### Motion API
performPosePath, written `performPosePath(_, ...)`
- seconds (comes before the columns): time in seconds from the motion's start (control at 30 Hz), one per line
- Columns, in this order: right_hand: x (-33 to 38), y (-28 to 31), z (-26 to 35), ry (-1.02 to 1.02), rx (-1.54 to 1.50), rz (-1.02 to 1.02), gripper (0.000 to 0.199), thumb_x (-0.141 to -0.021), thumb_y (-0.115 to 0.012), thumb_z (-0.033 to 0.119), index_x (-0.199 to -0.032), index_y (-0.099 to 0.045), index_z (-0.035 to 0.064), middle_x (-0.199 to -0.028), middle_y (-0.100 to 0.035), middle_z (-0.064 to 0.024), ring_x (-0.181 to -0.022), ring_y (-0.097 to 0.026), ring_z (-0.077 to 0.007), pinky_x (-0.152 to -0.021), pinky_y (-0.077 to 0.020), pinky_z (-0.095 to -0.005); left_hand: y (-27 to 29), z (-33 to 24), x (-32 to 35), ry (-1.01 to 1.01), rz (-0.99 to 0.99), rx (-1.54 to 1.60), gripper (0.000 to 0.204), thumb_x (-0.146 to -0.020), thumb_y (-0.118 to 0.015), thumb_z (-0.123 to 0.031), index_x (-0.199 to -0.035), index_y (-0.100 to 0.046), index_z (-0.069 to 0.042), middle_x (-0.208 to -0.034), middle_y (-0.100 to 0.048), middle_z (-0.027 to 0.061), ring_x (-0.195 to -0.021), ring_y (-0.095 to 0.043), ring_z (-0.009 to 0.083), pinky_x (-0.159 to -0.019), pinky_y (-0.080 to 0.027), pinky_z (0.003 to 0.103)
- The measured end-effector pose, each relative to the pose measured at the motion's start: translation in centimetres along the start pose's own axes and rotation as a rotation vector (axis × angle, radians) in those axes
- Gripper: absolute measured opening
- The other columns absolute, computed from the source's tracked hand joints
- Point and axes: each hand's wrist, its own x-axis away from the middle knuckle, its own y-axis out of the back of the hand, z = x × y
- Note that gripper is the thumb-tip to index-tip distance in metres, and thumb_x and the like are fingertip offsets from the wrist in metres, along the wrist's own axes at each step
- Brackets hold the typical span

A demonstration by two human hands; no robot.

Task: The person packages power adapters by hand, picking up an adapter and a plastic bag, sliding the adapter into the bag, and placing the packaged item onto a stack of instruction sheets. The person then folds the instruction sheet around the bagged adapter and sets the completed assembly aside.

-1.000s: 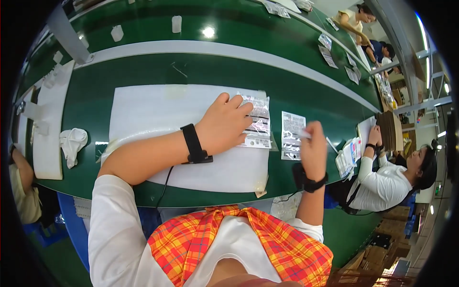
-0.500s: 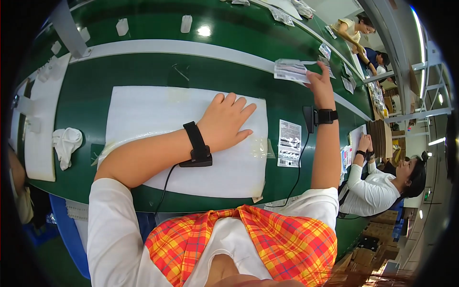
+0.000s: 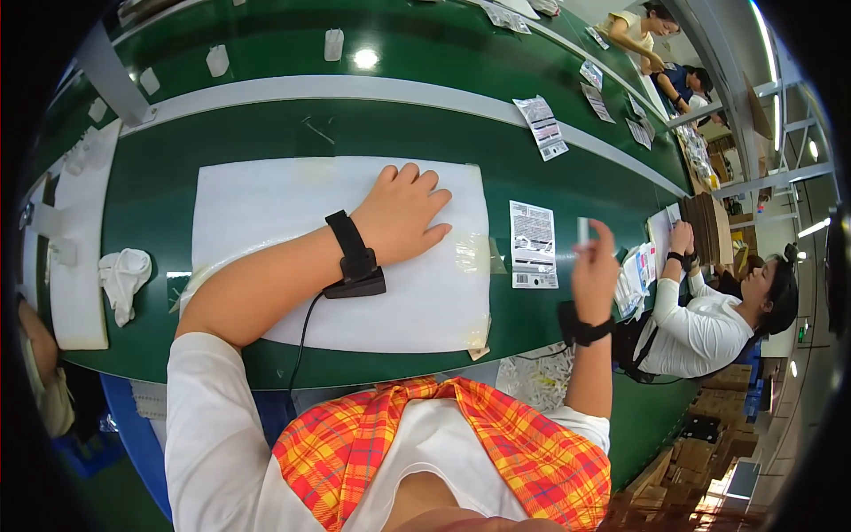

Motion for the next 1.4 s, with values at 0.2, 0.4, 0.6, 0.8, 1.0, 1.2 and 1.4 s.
performPosePath(0.2,6.9,13.1,-22.9,-0.09,0.119,0.311,0.033,-0.085,-0.045,0.005,-0.116,-0.059,0.004,-0.076,-0.064,-0.0077,-0.057,-0.054,-0.021,-0.055,-0.044,-0.0334,0.1,-0.4,-0.4,-0.028,-0.001,0.006,0.033,-0.088,-0.059,-0.033,-0.107,-0.063,-0.007,-0.104,-0.056,0.0115,-0.1,-0.049,0.029,-0.087,-0.037,0.042)
performPosePath(0.4,27.0,16.5,-35.7,-0.065,0.823,0.736,0.033,-0.085,-0.064,0.021,-0.113,-0.062,0.0045,-0.085,-0.066,-0.0163,-0.065,-0.062,-0.0317,-0.059,-0.0517,-0.0416,-0.3,-0.7,-1.2,-0.032,0.019,0.03,0.033,-0.089,-0.059,-0.032,-0.109,-0.062,-0.007,-0.105,-0.056,0.0121,-0.102,-0.049,0.0297,-0.089,-0.038,0.042)
performPosePath(0.6,11.8,9.8,-13.8,-0.267,0.236,-0.219,0.023,-0.091,-0.057,0.007,-0.111,-0.063,-0.0027,-0.1,-0.067,-0.0183,-0.093,-0.066,-0.0246,-0.082,-0.051,-0.0324,0.8,-0.1,0.1,0.013,0.08,-0.018,0.033,-0.089,-0.059,-0.032,-0.111,-0.062,-0.007,-0.106,-0.056,0.0124,-0.104,-0.05,0.0304,-0.091,-0.038,0.043)
performPosePath(0.8,0.7,0.2,-3.1,0.33,0.031,0.418,0.024,-0.079,-0.072,0.007,-0.101,-0.063,0.0023,-0.096,-0.063,-0.0137,-0.092,-0.062,-0.0301,-0.082,-0.0488,-0.0341,0.4,-0.2,-0.8,-0.01,0.056,0.03,0.033,-0.089,-0.059,-0.031,-0.111,-0.062,-0.007,-0.11,-0.056,0.0125,-0.106,-0.05,0.0314,-0.093,-0.038,0.043)
performPosePath(1.0,-2.5,-0.9,-1.9,0.496,0.207,0.732,0.018,-0.078,-0.07,0.006,-0.09,-0.058,0.0019,-0.088,-0.058,-0.0147,-0.084,-0.056,-0.0342,-0.075,-0.0472,-0.0394,0.8,-0.4,-0.4,-0.01,0.001,0.067,0.031,-0.089,-0.058,-0.025,-0.113,-0.061,-0.007,-0.114,-0.056,0.013,-0.11,-0.049,0.0328,-0.095,-0.038,0.044)
performPosePath(1.2,-5.6,-2.8,9.6,0.493,0.011,0.735,0.014,-0.079,-0.067,0.004,-0.088,-0.057,0.0018,-0.083,-0.058,-0.0154,-0.079,-0.056,-0.0353,-0.07,-0.0464,-0.0412,4.1,-1.6,-1.6,-0.22,-0.487,0.259,0.027,-0.09,-0.055,-0.016,-0.115,-0.059,-0.006,-0.113,-0.058,0.0136,-0.115,-0.05,0.0334,-0.096,-0.04,0.046)
performPosePath(1.4,-6.0,-7.7,12.4,0.698,-0.123,0.905,0.019,-0.078,-0.068,0.005,-0.094,-0.058,0.0003,-0.09,-0.062,-0.0157,-0.083,-0.059,-0.0353,-0.073,-0.0479,-0.0391,3.6,-0.7,-1.9,-0.012,-0.418,0.724,0.028,-0.093,-0.052,-0.018,-0.116,-0.056,-0.003,-0.11,-0.059,0.0172,-0.101,-0.057,0.0357,-0.089,-0.045,0.044)
